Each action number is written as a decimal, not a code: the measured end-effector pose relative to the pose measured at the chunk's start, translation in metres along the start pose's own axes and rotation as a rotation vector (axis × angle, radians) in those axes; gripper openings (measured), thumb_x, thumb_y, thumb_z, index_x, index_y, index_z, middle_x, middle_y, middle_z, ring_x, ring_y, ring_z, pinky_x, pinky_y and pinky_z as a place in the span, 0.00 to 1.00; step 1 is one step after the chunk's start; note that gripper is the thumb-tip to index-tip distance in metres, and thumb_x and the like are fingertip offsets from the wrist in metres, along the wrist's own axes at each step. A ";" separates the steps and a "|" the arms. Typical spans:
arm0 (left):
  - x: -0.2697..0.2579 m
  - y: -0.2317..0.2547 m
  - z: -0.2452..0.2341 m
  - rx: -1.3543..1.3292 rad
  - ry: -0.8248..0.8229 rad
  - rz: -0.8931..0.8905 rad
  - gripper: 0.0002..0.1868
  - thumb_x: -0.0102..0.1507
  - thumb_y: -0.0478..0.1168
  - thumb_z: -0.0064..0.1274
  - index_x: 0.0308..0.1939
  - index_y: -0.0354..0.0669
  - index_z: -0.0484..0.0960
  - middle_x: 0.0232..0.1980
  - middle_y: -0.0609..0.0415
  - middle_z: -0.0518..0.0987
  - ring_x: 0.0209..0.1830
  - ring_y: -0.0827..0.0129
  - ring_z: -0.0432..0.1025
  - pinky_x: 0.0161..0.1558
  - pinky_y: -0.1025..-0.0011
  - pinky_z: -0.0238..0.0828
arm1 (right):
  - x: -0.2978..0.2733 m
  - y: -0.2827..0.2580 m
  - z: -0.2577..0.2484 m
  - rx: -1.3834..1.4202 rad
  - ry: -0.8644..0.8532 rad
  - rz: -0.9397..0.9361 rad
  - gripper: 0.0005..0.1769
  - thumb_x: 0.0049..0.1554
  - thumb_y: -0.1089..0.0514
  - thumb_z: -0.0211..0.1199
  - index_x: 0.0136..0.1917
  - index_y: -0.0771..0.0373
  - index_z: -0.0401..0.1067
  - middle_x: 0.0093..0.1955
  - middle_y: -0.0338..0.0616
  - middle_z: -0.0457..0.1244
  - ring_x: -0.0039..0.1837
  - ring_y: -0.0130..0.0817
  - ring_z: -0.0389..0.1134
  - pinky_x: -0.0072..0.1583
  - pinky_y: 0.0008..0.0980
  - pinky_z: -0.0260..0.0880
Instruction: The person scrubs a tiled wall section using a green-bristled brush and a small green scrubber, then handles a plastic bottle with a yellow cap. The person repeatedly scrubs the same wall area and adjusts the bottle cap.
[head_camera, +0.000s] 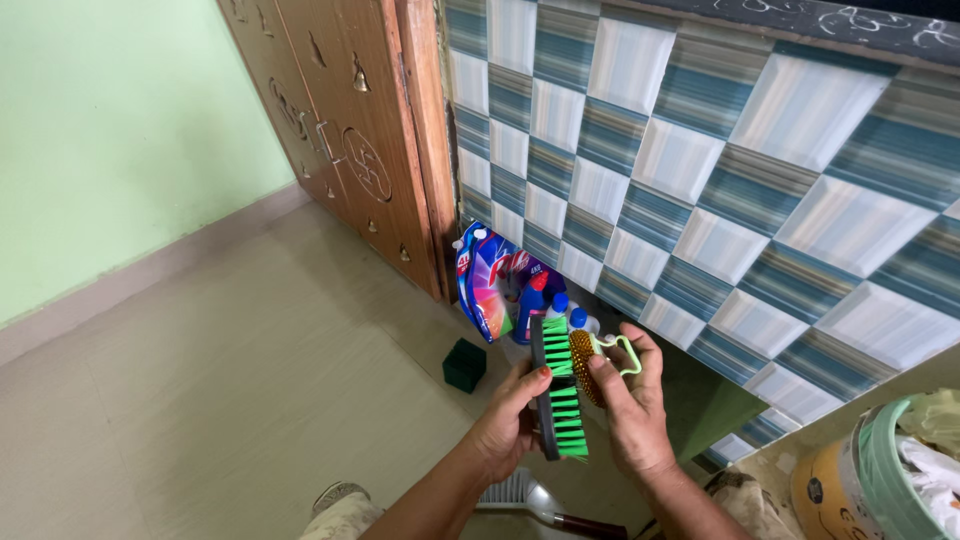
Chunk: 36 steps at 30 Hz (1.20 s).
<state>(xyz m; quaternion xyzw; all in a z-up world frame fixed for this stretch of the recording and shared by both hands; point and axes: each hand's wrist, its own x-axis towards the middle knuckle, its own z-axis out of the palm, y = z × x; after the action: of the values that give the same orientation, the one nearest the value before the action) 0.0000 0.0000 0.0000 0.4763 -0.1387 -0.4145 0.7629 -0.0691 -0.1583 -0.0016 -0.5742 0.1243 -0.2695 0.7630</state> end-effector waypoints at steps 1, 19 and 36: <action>0.003 -0.003 0.000 -0.021 0.042 0.001 0.39 0.62 0.66 0.51 0.70 0.49 0.66 0.45 0.52 0.77 0.32 0.69 0.78 0.26 0.68 0.76 | -0.009 0.004 0.002 -0.028 0.002 -0.008 0.32 0.58 0.54 0.61 0.71 0.53 0.51 0.63 0.50 0.59 0.62 0.35 0.64 0.59 0.37 0.70; 0.009 -0.012 0.010 -0.025 0.239 -0.024 0.30 0.63 0.68 0.42 0.47 0.46 0.78 0.27 0.58 0.78 0.18 0.74 0.72 0.12 0.74 0.61 | -0.005 0.030 0.008 -0.084 0.102 0.103 0.26 0.61 0.50 0.61 0.66 0.57 0.53 0.56 0.45 0.61 0.53 0.30 0.65 0.50 0.33 0.72; 0.023 -0.022 0.007 -0.078 0.378 0.200 0.32 0.58 0.53 0.57 0.59 0.35 0.71 0.47 0.48 0.80 0.43 0.66 0.77 0.44 0.68 0.75 | -0.023 0.004 0.027 0.076 0.281 0.409 0.42 0.54 0.38 0.60 0.75 0.55 0.54 0.60 0.49 0.64 0.55 0.41 0.68 0.50 0.43 0.70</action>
<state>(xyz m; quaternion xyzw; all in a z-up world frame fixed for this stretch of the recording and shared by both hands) -0.0013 -0.0260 -0.0197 0.4995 -0.0234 -0.2450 0.8306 -0.0734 -0.1229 0.0003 -0.4648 0.3325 -0.1909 0.7981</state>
